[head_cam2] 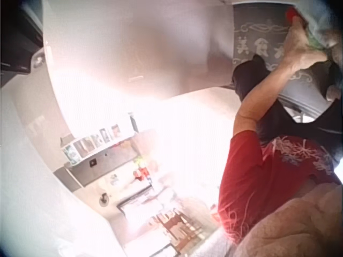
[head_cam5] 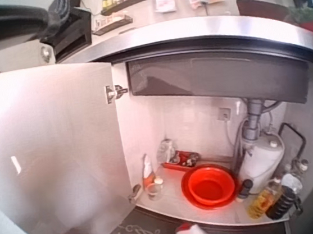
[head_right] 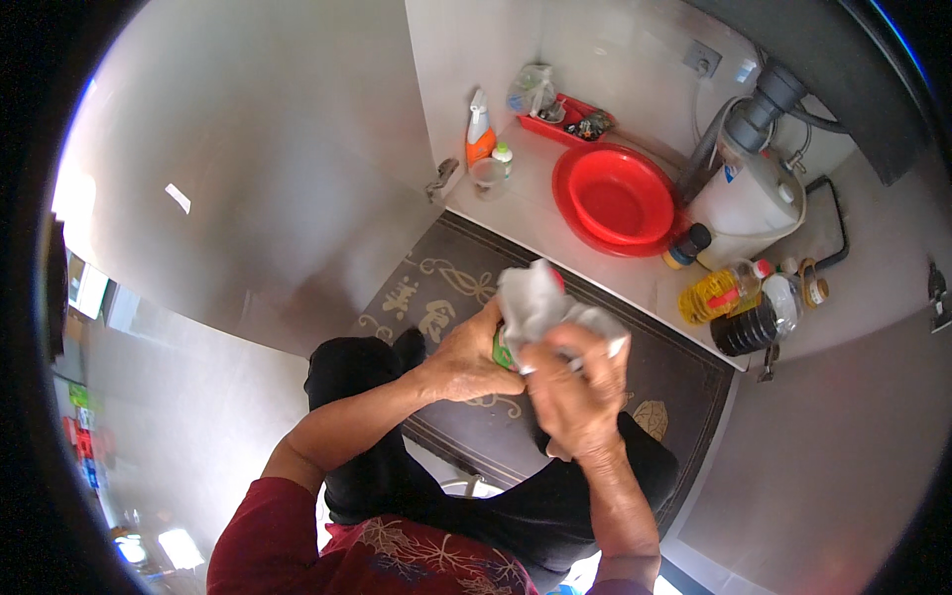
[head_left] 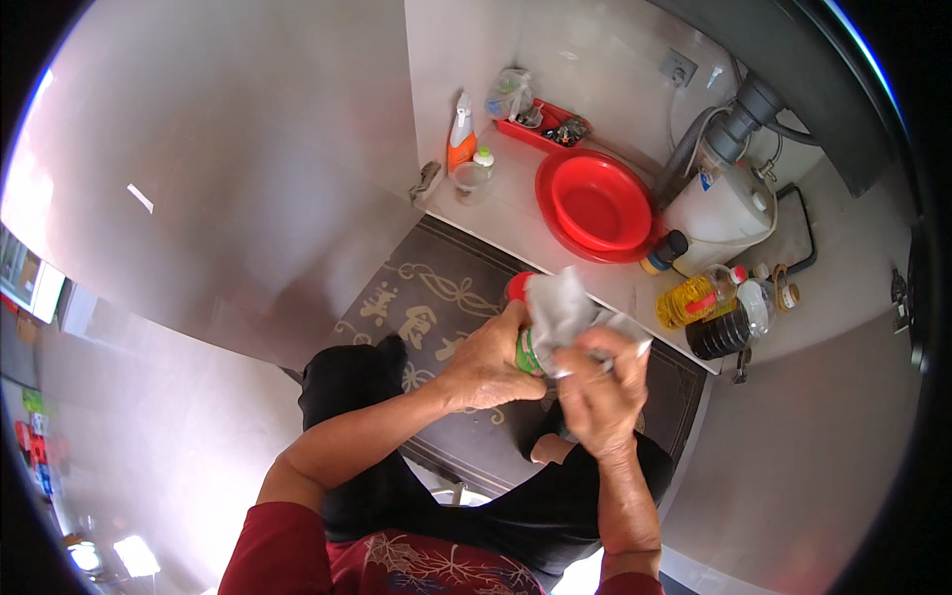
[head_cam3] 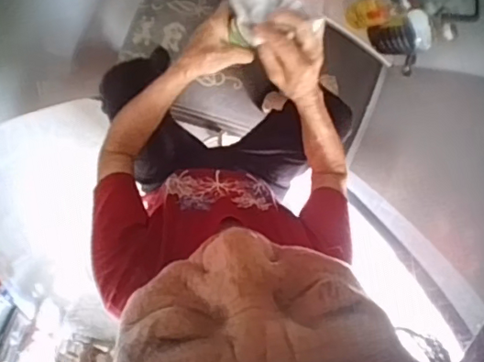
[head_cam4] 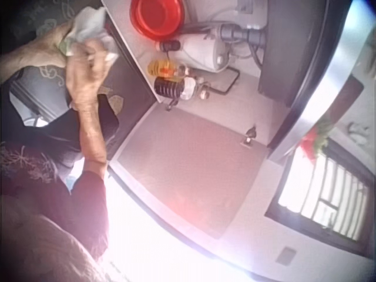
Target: The person sits on the floor in a kitchen cabinet and wipes several plastic bottles and jars with a white cloth. They handle a white bottle with a green cap, a clear jar, and a jar with a red lid, wiping each one individually and placing them back on the shelf.
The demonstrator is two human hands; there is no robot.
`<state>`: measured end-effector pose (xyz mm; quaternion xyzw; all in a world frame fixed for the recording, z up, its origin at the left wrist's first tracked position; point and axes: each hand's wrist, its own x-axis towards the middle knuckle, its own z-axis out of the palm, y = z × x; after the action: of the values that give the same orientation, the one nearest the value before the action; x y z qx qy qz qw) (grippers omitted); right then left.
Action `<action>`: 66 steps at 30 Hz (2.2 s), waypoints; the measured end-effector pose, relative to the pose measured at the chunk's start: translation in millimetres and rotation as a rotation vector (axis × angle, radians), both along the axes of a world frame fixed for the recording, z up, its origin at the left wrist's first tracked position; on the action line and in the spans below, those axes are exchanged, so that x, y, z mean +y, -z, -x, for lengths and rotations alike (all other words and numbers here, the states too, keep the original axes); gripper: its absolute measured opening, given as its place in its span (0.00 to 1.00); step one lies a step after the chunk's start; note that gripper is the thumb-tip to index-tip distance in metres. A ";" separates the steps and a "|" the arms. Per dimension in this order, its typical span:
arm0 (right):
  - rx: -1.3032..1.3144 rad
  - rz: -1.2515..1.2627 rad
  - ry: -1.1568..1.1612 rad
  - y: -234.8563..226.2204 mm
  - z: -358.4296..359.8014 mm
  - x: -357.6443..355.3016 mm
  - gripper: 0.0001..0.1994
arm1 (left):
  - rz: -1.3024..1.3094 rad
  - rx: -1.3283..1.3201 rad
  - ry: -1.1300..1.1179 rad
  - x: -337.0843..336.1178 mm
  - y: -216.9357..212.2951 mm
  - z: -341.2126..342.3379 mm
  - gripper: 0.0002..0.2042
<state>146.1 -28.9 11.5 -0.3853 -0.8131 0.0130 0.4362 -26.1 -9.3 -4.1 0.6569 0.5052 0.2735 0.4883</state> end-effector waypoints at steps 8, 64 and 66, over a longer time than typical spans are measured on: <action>-0.121 0.049 0.014 3.6 21.1 -10.3 0.15 | -0.098 -0.076 -0.275 -3.2 32.3 3.1 0.31; 1.213 1.188 -0.150 50.7 42.5 -0.3 0.22 | 0.000 -1.103 -0.467 11.9 22.6 -14.9 0.22; 1.534 1.278 -0.212 42.8 47.7 -0.6 0.20 | -0.056 -1.054 -0.476 14.0 22.7 -14.9 0.23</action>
<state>98.4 -29.5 -31.3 -0.3603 -0.1829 0.7309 0.5501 -11.2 4.7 -26.8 0.3130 0.3201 0.6794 0.5813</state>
